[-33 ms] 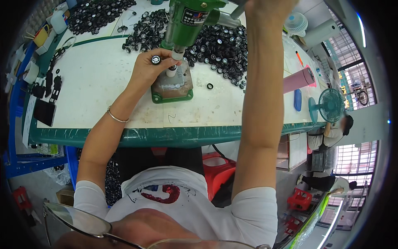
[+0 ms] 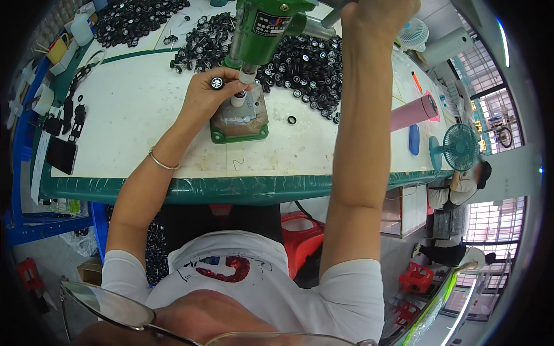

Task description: The person uses a green manual press machine to assemble small metal components. They repeatedly pick up a black circular part and a silver washer, place them into the press die, and pull the lever to press them together. The finished assemblies are placed into a pile on the table.

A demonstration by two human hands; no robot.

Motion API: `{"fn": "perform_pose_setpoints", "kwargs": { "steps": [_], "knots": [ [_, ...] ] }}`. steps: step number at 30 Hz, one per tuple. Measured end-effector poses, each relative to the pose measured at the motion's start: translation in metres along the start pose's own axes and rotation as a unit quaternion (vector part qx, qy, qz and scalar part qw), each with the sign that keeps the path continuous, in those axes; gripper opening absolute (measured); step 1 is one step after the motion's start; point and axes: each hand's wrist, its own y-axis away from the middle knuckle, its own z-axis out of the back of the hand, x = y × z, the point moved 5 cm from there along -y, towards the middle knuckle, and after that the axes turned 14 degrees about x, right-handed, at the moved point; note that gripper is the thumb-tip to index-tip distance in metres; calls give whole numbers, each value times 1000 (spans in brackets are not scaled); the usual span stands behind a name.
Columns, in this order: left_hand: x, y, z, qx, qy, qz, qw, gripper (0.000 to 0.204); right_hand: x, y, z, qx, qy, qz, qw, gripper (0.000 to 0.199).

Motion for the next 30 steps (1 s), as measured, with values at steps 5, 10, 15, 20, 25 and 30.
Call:
{"fn": "perform_pose_setpoints", "kwargs": {
  "steps": [5, 10, 15, 20, 25, 30],
  "knots": [
    [7, -1, 3, 3, -18, 4, 1000, 16, 21, 33, 1, 10, 7, 113, 994, 35],
    [6, 1, 4, 8, -30, 2, 1000, 18, 23, 40, -5, -29, 16, 127, 991, 34],
    [16, 2, 2, 33, -4, 21, 999, 18, 10, 16, 0, 90, -49, 30, 994, 31],
    [12, 3, 16, -3, 104, 39, 994, 15, -50, -31, 8, 57, -30, -147, 987, 27],
    [24, 3, 79, -114, 131, 23, 985, 16, -102, -54, 48, 52, -111, -194, 973, 26],
    [32, 11, 100, -190, -131, 168, 958, 27, -68, -8, 29, 60, 10, -187, 980, 23]
  ]
}}
